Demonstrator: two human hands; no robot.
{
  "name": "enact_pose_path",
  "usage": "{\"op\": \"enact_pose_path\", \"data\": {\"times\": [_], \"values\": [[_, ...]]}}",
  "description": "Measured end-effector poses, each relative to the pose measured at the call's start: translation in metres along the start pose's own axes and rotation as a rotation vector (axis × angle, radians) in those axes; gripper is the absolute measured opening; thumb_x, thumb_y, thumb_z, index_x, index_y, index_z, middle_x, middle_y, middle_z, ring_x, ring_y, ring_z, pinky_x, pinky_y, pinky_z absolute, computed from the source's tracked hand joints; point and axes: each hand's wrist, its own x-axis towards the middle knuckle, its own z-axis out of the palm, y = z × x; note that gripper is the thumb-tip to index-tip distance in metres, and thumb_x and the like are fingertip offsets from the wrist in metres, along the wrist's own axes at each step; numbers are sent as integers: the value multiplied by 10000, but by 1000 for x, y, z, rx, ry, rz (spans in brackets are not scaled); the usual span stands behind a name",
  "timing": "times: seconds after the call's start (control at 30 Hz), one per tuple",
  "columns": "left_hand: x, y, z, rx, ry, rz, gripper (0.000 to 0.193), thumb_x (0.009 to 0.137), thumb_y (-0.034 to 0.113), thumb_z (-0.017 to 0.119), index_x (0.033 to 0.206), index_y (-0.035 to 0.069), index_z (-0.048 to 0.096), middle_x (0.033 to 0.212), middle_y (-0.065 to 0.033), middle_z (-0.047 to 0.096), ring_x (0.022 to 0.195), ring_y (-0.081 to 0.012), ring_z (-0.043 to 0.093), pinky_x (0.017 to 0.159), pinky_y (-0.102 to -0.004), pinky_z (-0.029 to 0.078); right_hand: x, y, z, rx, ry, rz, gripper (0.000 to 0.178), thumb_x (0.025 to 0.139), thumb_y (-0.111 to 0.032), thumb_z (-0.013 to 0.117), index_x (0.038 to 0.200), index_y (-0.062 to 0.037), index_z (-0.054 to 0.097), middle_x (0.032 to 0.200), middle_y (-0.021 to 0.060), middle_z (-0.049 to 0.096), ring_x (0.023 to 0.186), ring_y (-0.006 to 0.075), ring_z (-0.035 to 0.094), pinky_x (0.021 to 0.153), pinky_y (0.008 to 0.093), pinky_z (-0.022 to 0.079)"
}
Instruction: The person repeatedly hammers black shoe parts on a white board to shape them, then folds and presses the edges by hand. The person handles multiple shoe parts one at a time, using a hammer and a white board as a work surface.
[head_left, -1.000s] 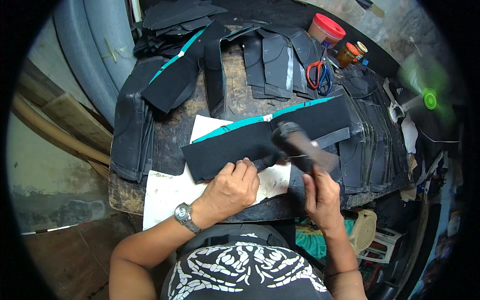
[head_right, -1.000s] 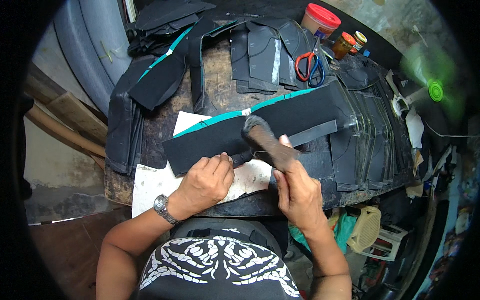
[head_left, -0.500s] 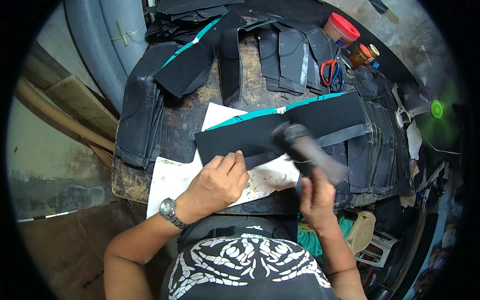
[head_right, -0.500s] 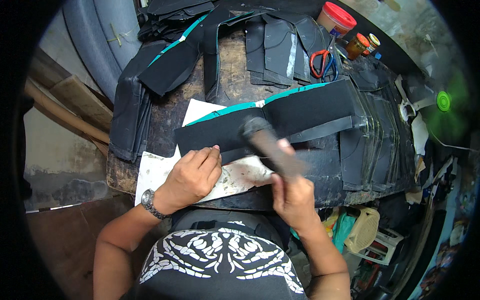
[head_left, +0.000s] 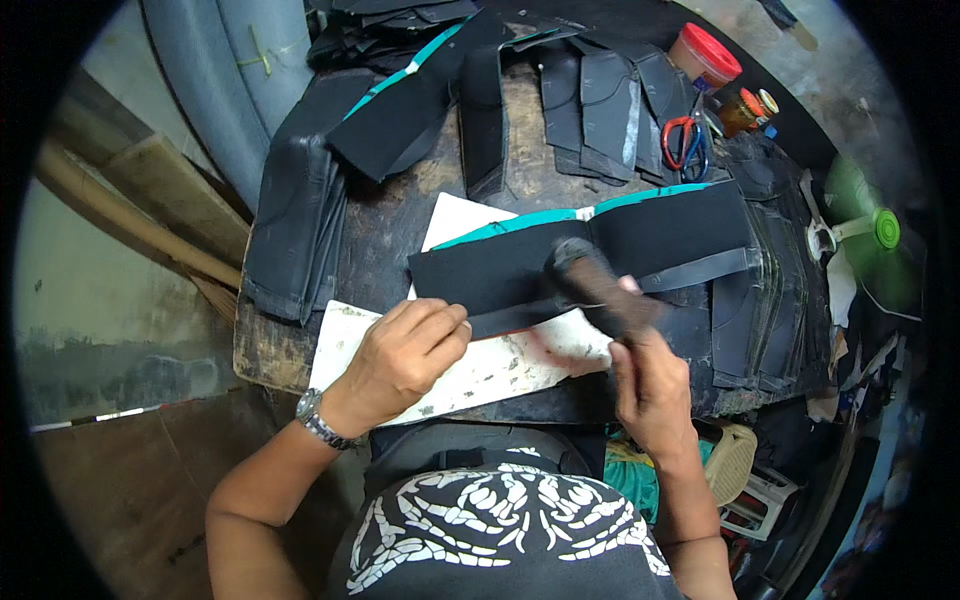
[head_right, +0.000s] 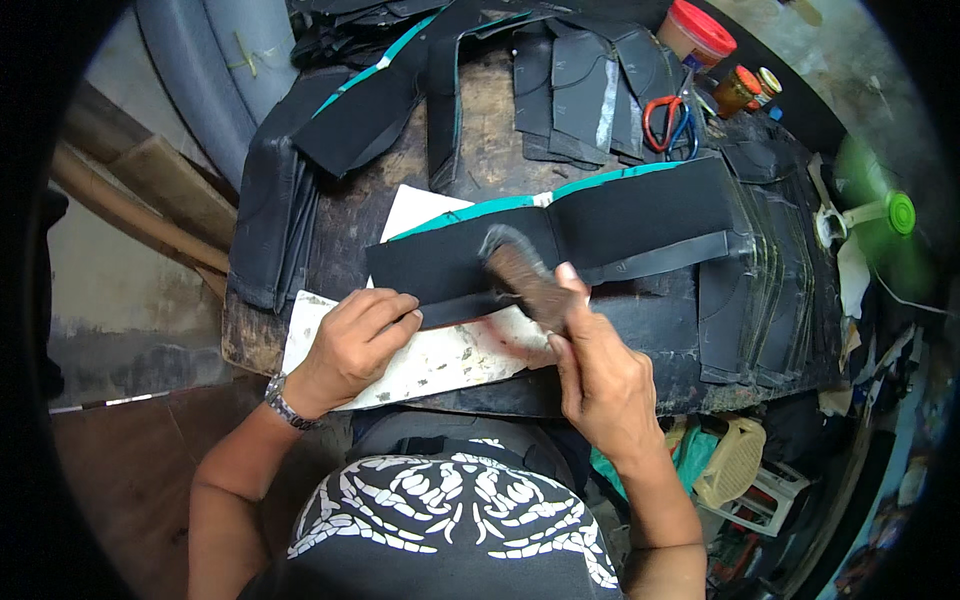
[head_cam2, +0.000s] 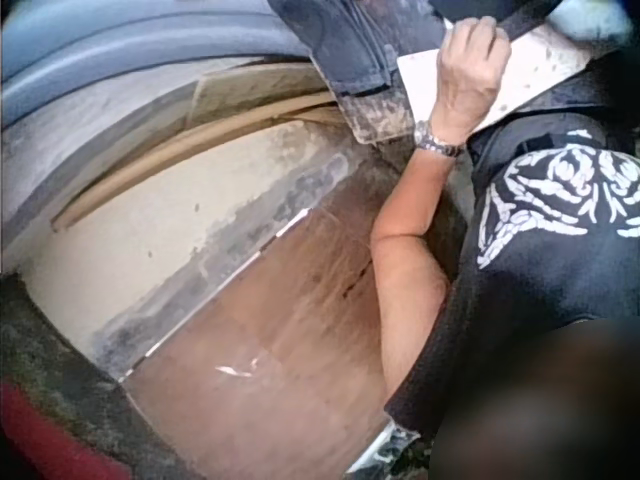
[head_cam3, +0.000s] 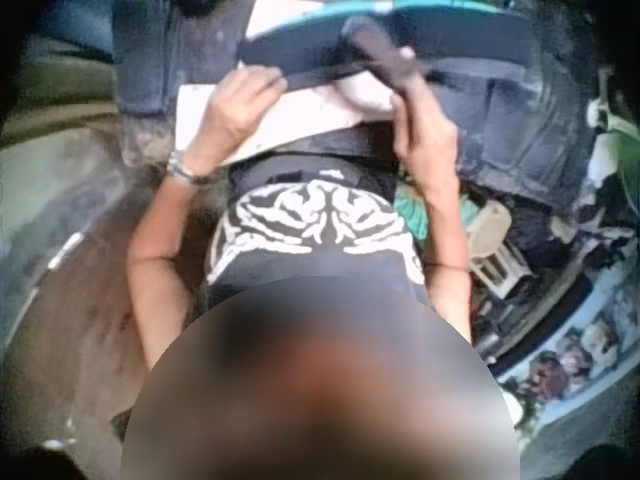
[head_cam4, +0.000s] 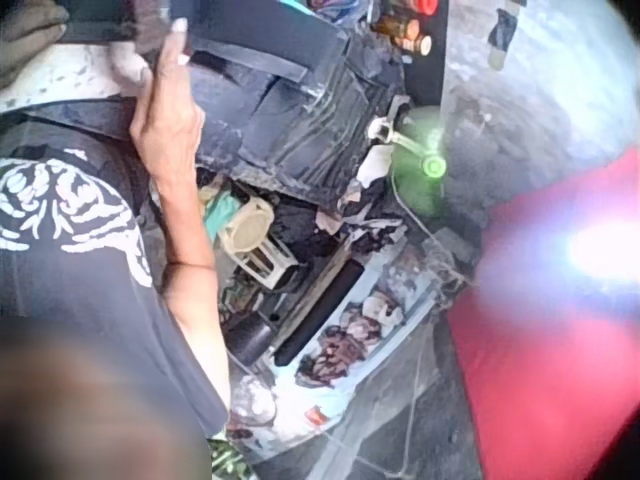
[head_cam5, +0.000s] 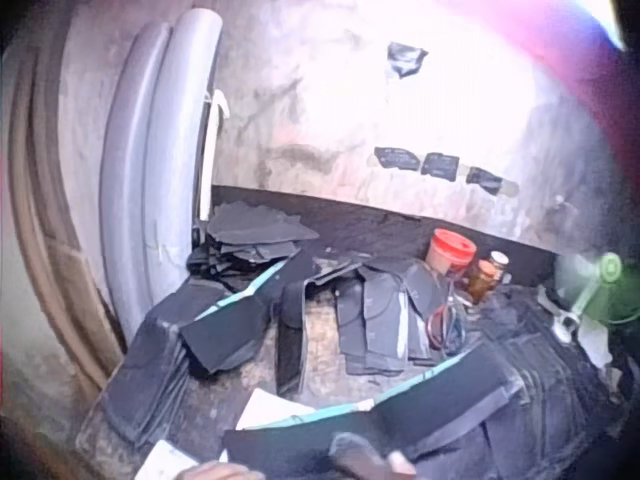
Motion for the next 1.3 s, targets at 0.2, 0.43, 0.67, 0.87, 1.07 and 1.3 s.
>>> {"op": "enact_pose_path", "data": {"times": [0.2, 0.43, 0.67, 0.87, 1.07, 1.3], "values": [[-6, 4, 7, -15, 4, -69, 164, 808, 31, 667, 968, 0, 658, 1151, -168, 643, 1038, -315, 666, 851, -401, 571, 6, -7, 6, -52, -230, -63, 635, 942, -100, 687, 1535, -102, 460, 1034, 199, 706, 815, 388, 719, 688, 476, 582], [-15, 10, 6, -31, -28, -156, 292, 788, -14, 666, 1080, 1, 679, 1234, -205, 589, 1145, -354, 606, 959, -433, 534, 9, -6, 16, 34, -273, -125, 658, 950, -120, 680, 1562, -112, 438, 926, 162, 675, 701, 353, 686, 600, 434, 561], [-33, 22, -5, -36, -90, -271, 447, 797, -12, 718, 1235, 71, 722, 1318, -220, 556, 1217, -380, 569, 1024, -457, 498, 13, -13, 20, 16, -166, -148, 686, 935, -119, 693, 1570, -136, 435, 858, 136, 645, 661, 339, 657, 579, 434, 545], [-35, 16, -12, -31, -138, -245, 443, 818, 9, 725, 1240, 140, 746, 1365, -214, 540, 1245, -377, 556, 1029, -453, 482, 20, -25, 21, 23, -43, -215, 713, 937, -151, 693, 1588, -152, 402, 782, 116, 596, 630, 309, 652, 565, 445, 535], [-39, 16, -11, -42, -138, -243, 379, 829, 58, 740, 1190, 170, 772, 1372, -210, 543, 1259, -383, 543, 1031, -480, 430, 20, -28, 24, -60, -218, -152, 679, 952, -154, 680, 1580, -150, 420, 777, 115, 591, 618, 316, 650, 565, 442, 532], [-36, 12, -17, -62, -110, -248, 259, 821, 116, 775, 1079, 129, 794, 1281, -182, 620, 1215, -360, 577, 1011, -464, 436, 18, -35, 18, -35, -319, -112, 648, 951, -198, 693, 1556, -206, 462, 776, 95, 598, 625, 288, 653, 573, 420, 533]]}}
